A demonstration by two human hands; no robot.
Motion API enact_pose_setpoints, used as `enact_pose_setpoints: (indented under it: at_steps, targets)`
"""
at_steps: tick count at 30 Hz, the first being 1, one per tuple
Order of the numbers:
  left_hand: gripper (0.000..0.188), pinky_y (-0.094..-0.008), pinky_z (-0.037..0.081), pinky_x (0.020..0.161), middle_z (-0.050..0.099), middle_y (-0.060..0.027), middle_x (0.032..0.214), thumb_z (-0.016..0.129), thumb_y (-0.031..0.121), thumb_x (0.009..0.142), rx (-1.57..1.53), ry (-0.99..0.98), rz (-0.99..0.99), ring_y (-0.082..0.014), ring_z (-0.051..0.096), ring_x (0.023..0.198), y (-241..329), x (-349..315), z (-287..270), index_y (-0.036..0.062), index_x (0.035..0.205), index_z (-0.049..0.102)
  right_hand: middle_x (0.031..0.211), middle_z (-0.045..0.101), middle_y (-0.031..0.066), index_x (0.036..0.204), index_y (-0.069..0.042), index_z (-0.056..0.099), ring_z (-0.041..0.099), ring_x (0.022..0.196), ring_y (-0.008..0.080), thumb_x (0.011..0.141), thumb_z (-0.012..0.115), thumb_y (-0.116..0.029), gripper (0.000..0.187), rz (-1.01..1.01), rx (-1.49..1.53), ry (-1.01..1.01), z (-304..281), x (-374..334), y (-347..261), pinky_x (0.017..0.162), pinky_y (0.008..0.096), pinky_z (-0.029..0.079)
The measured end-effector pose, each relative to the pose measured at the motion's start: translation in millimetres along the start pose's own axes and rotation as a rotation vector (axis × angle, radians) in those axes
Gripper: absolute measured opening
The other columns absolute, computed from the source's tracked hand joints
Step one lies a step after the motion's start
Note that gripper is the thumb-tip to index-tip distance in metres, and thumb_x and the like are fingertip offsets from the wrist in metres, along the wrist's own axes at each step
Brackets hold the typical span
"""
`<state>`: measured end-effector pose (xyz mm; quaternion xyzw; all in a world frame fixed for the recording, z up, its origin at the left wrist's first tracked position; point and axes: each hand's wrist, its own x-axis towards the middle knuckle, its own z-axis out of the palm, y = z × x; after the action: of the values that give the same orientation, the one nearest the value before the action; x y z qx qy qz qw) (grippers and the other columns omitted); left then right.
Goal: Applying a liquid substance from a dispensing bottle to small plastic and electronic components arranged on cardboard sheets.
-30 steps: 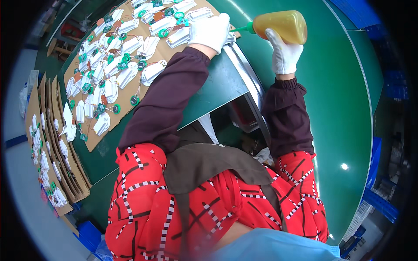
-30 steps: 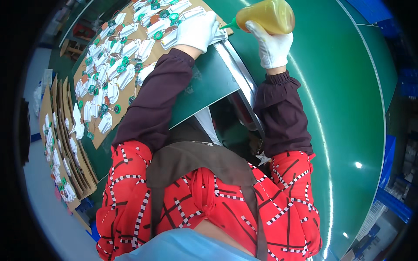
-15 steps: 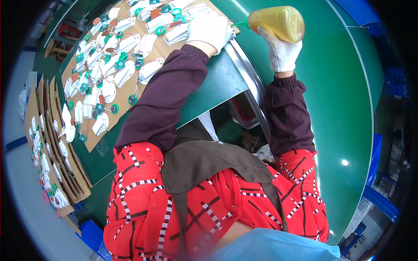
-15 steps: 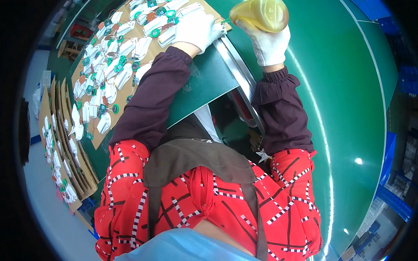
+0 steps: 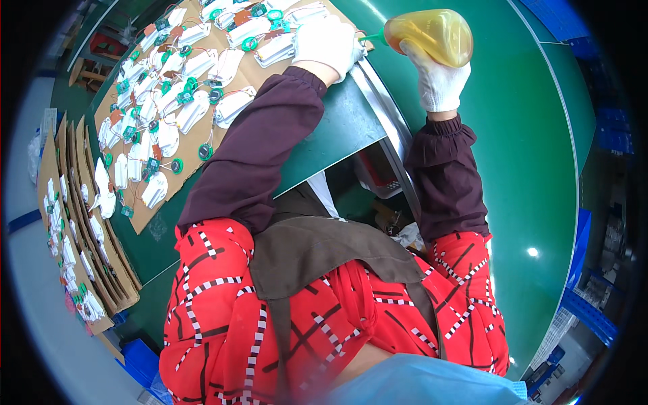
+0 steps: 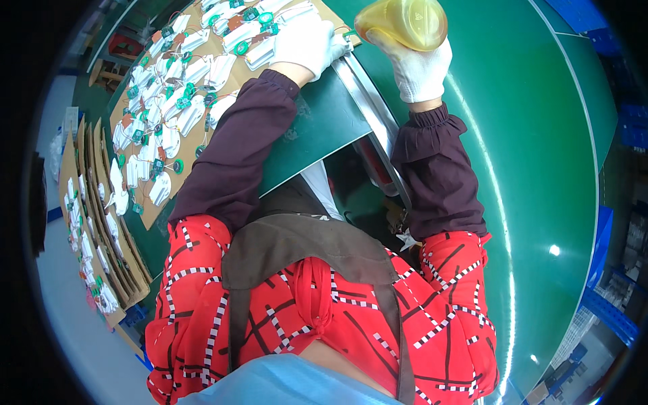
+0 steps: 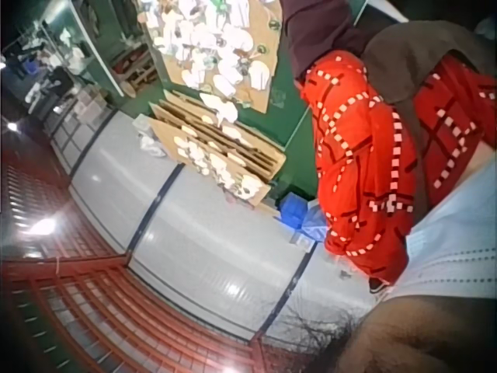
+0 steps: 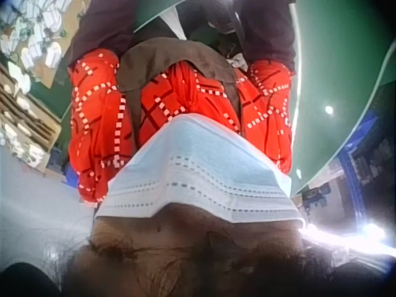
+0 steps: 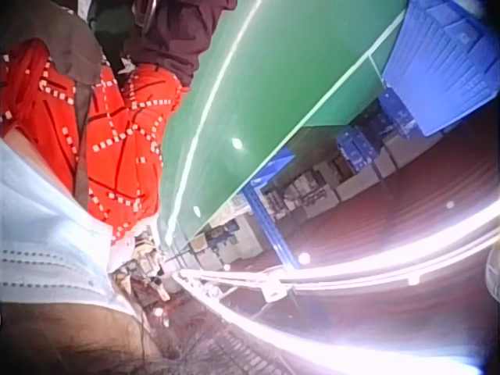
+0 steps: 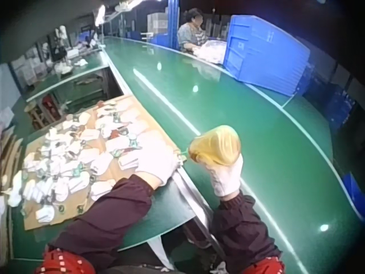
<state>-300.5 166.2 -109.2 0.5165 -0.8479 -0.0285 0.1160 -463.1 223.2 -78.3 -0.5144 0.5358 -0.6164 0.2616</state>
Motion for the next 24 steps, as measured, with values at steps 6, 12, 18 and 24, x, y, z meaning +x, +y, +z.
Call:
enact_pose_setpoints:
  at_steps: [6, 12, 18, 24]
  targets:
    - [0.042, -0.0388, 0.049, 0.070, 0.062, -0.0138, 0.083, 0.056, 0.049, 0.080, 0.021, 0.016, 0.018, -0.0283, 0.062, 0.078, -1.0, 0.2, 1.4, 0.0086, 0.087, 0.065, 0.098, 0.064, 0.0075, 0.107, 0.001, 0.057, 0.062, 0.085, 0.0159, 0.066, 0.078, -0.004, 0.047, 0.005, -0.028, -0.015, -4.8, 1.5, 1.8, 0.076, 0.0276, 0.051]
    - [0.037, -0.0383, 0.049, 0.068, 0.062, -0.0121, 0.081, 0.054, 0.045, 0.082, 0.040, -0.014, -0.004, -0.0268, 0.062, 0.075, -0.7, 1.0, 3.9, 0.0103, 0.084, 0.066, 0.096, 0.065, 0.0076, 0.104, 0.001, 0.058, 0.062, 0.084, 0.0153, 0.064, 0.080, -0.007, 0.047, 0.053, -0.023, -0.006, -3.2, -2.2, -11.5, 0.074, 0.0272, 0.051]
    - [0.034, -0.0380, 0.049, 0.066, 0.062, -0.0114, 0.077, 0.053, 0.042, 0.083, 0.072, 0.057, 0.006, -0.0258, 0.061, 0.073, -0.2, 1.1, 8.2, 0.0108, 0.081, 0.066, 0.094, 0.065, 0.0069, 0.101, 0.000, 0.059, 0.063, 0.082, 0.0142, 0.063, 0.081, -0.009, 0.046, 0.051, 0.019, -0.002, -6.7, -2.8, -6.6, 0.072, 0.0264, 0.052]
    - [0.034, -0.0379, 0.049, 0.066, 0.061, -0.0111, 0.074, 0.053, 0.042, 0.083, 0.093, 0.111, 0.053, -0.0258, 0.061, 0.073, -2.9, -1.0, 11.2, 0.0104, 0.078, 0.065, 0.094, 0.065, 0.0072, 0.102, 0.000, 0.059, 0.063, 0.082, 0.0144, 0.063, 0.081, -0.008, 0.045, 0.040, 0.041, -0.009, -8.8, -2.0, -7.3, 0.072, 0.0262, 0.052]
